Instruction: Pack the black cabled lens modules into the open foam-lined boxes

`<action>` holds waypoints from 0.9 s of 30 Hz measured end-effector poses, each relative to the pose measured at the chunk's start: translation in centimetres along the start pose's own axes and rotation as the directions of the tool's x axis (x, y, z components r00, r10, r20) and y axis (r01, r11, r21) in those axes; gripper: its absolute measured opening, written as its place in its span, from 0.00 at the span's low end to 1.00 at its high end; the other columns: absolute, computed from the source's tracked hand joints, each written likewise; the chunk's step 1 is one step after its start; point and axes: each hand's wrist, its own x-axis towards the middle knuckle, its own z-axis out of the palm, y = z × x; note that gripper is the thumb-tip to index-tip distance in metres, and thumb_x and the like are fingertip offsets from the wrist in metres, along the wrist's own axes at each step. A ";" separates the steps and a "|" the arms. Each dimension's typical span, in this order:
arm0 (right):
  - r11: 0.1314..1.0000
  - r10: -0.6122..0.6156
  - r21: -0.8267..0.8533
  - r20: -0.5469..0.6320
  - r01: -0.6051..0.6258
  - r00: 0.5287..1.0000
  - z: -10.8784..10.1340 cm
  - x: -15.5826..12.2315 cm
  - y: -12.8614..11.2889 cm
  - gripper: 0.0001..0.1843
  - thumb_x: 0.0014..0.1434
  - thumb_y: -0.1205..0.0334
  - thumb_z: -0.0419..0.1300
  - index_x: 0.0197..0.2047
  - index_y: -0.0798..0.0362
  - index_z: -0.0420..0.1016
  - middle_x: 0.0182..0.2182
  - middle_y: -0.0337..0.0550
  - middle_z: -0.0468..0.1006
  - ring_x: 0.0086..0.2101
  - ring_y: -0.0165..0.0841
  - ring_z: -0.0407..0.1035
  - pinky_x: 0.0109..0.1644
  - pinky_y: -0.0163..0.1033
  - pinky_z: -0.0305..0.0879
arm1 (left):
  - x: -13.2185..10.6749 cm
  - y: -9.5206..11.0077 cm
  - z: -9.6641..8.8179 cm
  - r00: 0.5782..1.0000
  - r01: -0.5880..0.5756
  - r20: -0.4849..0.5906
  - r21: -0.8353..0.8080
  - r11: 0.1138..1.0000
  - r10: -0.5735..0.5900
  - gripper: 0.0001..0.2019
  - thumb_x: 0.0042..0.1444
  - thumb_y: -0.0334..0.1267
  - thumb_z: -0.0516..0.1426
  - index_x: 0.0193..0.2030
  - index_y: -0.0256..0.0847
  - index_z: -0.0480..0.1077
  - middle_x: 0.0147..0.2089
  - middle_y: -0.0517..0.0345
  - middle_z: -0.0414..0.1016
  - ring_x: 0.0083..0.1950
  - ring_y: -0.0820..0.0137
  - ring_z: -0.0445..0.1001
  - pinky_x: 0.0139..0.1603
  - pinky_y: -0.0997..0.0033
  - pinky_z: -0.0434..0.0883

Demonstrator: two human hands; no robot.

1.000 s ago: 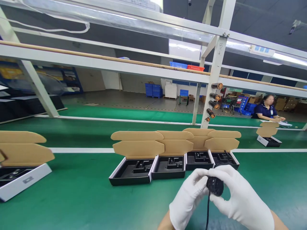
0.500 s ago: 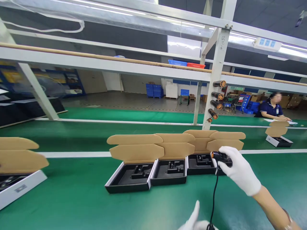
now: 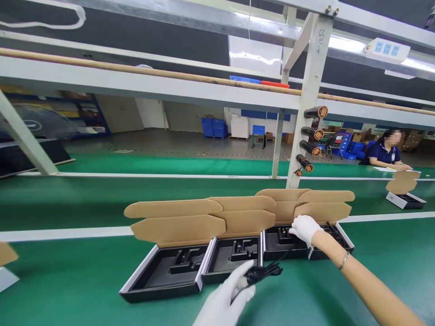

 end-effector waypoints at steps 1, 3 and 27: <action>0.999 -0.035 0.024 0.002 0.035 0.999 -1.0 -0.5 -0.5 0.11 0.61 0.61 0.58 0.39 0.56 0.80 0.40 0.54 0.80 0.47 0.45 0.72 0.53 0.47 0.63 | 0.4 1.7 -0.2 0.998 -0.054 0.012 0.082 0.995 0.053 0.19 0.52 0.45 0.62 0.52 0.53 0.73 0.42 0.56 0.78 0.45 0.62 0.74 0.52 0.66 0.69; 0.970 -0.166 0.178 -0.020 0.166 0.986 -3.2 -2.2 -1.8 0.19 0.60 0.54 0.60 0.53 0.50 0.76 0.49 0.47 0.78 0.51 0.41 0.69 0.56 0.43 0.62 | 1.6 4.6 -0.3 0.977 -0.207 0.092 0.196 0.959 0.192 0.17 0.55 0.44 0.59 0.52 0.55 0.73 0.49 0.57 0.78 0.51 0.60 0.73 0.58 0.64 0.65; 0.994 -0.080 -0.066 0.079 0.085 0.994 0.9 -2.2 1.4 0.12 0.56 0.55 0.62 0.39 0.52 0.81 0.38 0.50 0.81 0.42 0.44 0.72 0.43 0.42 0.66 | 15.7 3.7 8.7 0.741 -0.619 0.666 0.631 0.467 0.082 0.18 0.60 0.48 0.51 0.49 0.43 0.73 0.51 0.48 0.73 0.50 0.55 0.71 0.51 0.56 0.67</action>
